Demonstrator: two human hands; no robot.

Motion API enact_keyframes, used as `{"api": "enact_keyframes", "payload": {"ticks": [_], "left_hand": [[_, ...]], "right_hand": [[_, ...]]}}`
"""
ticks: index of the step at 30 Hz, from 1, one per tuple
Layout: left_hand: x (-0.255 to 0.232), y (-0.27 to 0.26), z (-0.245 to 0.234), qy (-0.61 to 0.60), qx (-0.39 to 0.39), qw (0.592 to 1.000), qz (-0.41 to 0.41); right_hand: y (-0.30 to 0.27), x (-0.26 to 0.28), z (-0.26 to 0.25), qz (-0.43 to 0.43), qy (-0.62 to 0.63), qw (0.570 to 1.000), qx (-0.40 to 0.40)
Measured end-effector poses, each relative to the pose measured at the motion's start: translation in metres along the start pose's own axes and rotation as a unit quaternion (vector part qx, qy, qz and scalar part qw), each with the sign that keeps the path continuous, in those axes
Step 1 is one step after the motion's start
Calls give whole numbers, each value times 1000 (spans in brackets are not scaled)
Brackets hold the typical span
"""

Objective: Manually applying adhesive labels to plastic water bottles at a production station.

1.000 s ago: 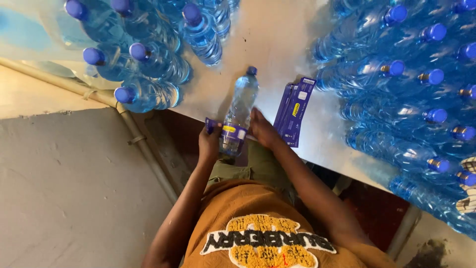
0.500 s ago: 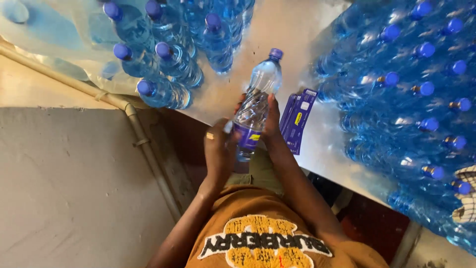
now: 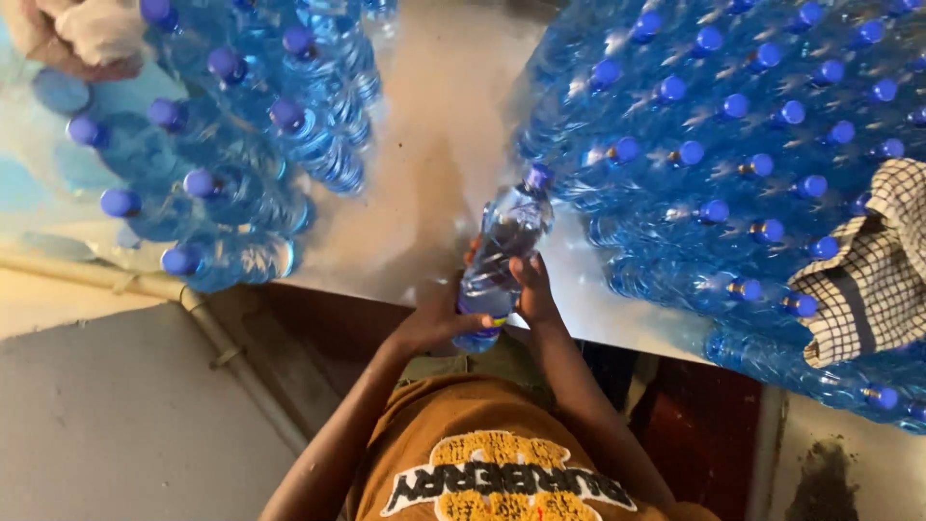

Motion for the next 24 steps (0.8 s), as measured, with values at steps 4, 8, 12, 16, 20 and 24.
{"api": "enact_keyframes", "payload": {"ticks": [4, 8, 12, 16, 20, 24], "left_hand": [[23, 9, 31, -28, -47, 998, 25], [27, 18, 25, 87, -199, 975, 40], [71, 83, -5, 38, -327, 925, 190], [62, 91, -47, -162, -307, 936, 60], [-9, 82, -100, -180, -287, 936, 92], [7, 101, -105, -207, -259, 928, 173]], "right_hand": [[-12, 8, -30, -95, -228, 965, -86], [-15, 51, 39, -128, -295, 941, -108], [16, 48, 52, -126, -379, 916, -42], [42, 67, 39, -149, -396, 905, 38], [54, 60, 12, -215, -464, 858, 43], [74, 95, 36, -236, -481, 842, 62]]}}
Point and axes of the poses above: each hand's wrist, its own y-axis towards the middle knuckle, its own z-axis out of the palm, x = y × z, the point moved 2 cm from there along y, towards the middle knuckle, and after that the axes turned 3 degrees about z, right-handed, at the moved point
